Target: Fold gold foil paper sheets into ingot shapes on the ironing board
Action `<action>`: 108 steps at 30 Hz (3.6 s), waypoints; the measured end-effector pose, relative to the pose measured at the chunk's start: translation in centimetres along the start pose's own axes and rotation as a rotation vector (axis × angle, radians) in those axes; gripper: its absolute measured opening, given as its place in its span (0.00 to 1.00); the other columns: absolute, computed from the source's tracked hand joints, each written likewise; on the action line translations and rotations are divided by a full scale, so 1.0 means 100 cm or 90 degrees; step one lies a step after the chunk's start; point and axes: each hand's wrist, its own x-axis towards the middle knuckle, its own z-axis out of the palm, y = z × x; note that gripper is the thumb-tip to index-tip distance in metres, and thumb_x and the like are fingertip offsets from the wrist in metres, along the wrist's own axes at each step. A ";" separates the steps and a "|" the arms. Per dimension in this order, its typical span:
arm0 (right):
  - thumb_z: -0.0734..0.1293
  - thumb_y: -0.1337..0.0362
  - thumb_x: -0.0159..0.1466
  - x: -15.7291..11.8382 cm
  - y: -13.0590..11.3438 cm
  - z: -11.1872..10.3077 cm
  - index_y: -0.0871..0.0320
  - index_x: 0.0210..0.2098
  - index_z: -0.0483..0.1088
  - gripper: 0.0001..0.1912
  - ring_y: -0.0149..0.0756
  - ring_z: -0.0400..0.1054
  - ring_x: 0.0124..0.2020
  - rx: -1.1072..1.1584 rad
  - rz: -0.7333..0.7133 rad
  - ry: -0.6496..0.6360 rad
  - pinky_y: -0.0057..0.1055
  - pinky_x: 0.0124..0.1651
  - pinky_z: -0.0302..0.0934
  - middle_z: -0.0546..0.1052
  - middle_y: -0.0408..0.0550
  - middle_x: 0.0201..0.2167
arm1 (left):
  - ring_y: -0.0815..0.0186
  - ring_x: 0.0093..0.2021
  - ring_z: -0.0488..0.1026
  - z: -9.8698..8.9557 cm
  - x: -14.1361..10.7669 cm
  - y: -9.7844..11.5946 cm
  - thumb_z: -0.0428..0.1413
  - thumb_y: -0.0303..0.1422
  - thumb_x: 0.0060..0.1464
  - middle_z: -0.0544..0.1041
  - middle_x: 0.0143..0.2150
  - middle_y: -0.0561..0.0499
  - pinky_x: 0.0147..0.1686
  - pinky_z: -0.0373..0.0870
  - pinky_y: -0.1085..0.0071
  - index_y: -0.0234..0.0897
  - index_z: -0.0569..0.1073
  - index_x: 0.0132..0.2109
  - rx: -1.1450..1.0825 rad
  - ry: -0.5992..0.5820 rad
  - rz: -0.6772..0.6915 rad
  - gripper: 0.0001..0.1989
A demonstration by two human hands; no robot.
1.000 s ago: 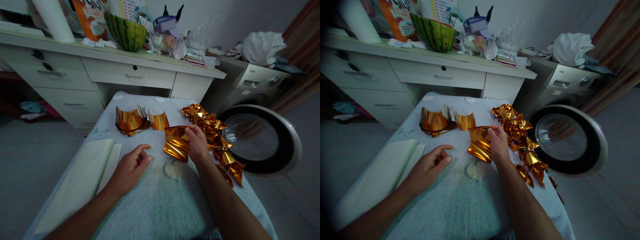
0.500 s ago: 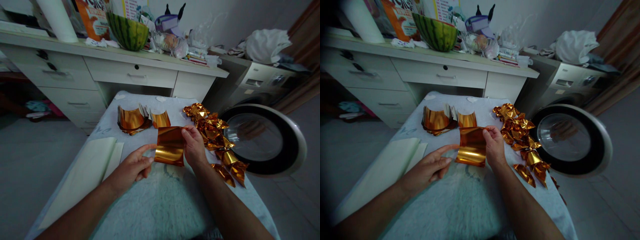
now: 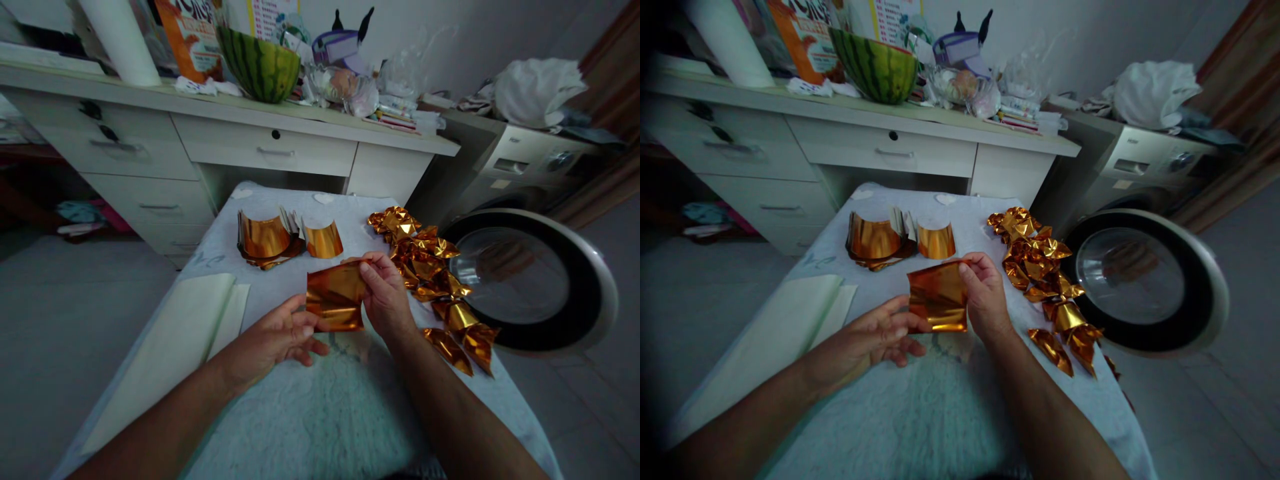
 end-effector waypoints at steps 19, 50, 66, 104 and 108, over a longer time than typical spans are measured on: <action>0.68 0.61 0.64 -0.005 -0.024 -0.018 0.51 0.43 0.76 0.08 0.39 0.71 0.53 -0.199 0.005 -0.414 0.43 0.60 0.60 0.79 0.47 0.48 | 0.56 0.57 0.71 0.003 0.002 0.009 0.63 0.34 0.45 0.67 0.62 0.39 0.55 0.69 0.60 0.38 0.57 0.63 0.158 0.183 0.137 0.39; 0.62 0.55 0.67 -0.012 -0.013 -0.014 0.60 0.36 0.73 0.14 0.27 0.59 0.25 -0.363 0.168 -0.522 0.24 0.28 0.54 0.66 0.40 0.24 | 0.58 0.39 0.75 -0.013 -0.010 0.011 0.52 0.44 0.59 0.77 0.36 0.50 0.43 0.70 0.62 0.41 0.75 0.36 0.554 0.174 0.156 0.14; 0.70 0.70 0.58 -0.009 0.030 -0.001 0.57 0.42 0.72 0.12 0.40 0.63 0.42 -0.783 -0.122 -0.226 0.37 0.48 0.56 0.73 0.47 0.38 | 0.50 0.52 0.67 -0.022 0.009 -0.006 0.56 0.33 0.53 0.71 0.51 0.41 0.53 0.64 0.54 0.34 0.67 0.56 0.952 0.463 0.246 0.23; 0.64 0.71 0.60 -0.008 0.012 0.000 0.55 0.35 0.66 0.05 0.34 0.63 0.39 -0.531 -0.070 -0.276 0.31 0.44 0.57 0.70 0.43 0.34 | 0.62 0.38 0.75 -0.016 0.008 0.010 0.57 0.38 0.55 0.77 0.36 0.52 0.40 0.71 0.67 0.37 0.72 0.41 0.335 0.324 0.184 0.10; 0.68 0.63 0.59 -0.009 0.013 0.001 0.53 0.47 0.65 0.17 0.31 0.64 0.34 -0.315 0.076 -0.253 0.28 0.36 0.59 0.68 0.42 0.36 | 0.65 0.35 0.74 -0.009 0.005 0.012 0.57 0.37 0.55 0.75 0.34 0.54 0.39 0.70 0.69 0.38 0.71 0.38 0.254 0.293 0.190 0.08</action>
